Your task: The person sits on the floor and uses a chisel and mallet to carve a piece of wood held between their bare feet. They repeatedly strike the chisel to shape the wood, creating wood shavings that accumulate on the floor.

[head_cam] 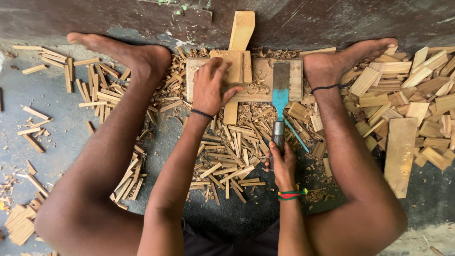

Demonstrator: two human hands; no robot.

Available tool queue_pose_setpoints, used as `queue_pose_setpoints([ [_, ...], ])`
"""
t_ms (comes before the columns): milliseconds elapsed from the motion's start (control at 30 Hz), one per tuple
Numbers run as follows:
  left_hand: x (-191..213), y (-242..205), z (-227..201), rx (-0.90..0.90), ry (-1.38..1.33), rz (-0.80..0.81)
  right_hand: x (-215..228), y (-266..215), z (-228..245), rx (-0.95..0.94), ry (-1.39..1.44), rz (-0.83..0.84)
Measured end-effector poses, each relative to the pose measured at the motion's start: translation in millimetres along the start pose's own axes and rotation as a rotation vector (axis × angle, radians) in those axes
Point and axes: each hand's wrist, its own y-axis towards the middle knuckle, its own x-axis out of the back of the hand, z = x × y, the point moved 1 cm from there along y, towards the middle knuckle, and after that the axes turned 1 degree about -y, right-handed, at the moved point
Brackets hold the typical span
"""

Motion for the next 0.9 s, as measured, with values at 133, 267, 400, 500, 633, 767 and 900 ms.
queue_pose_setpoints([
  [133, 3.6, 6.3, -6.0, -0.048, 0.087, 0.074, -2.5, -0.7, 1.6, -0.052, -0.056, -0.029],
  [267, 5.2, 9.3, -11.1, -0.09, 0.191, 0.058, -2.3, -0.4, 2.7, -0.047, -0.042, -0.018],
  [400, 4.9, 10.0, -13.4, -0.097, 0.212, 0.016, -3.2, -1.0, 2.4, -0.031, -0.045, -0.017],
  [500, -1.2, 9.2, -16.7, -0.039, 0.229, 0.028, -1.7, -0.7, 2.0, -0.019, -0.012, 0.001],
  [633, -6.4, 11.1, -16.3, 0.023, 0.232, 0.034, -1.7, -0.3, 0.9, -0.016, 0.001, 0.011],
  [767, -5.5, 15.0, -13.6, 0.127, 0.186, 0.099, -2.2, -4.2, 2.5, -0.008, 0.021, 0.026],
  [900, 0.3, 17.9, -21.7, 0.067, 0.106, -0.018, 2.4, -17.1, 17.1, 0.046, 0.02, 0.069],
])
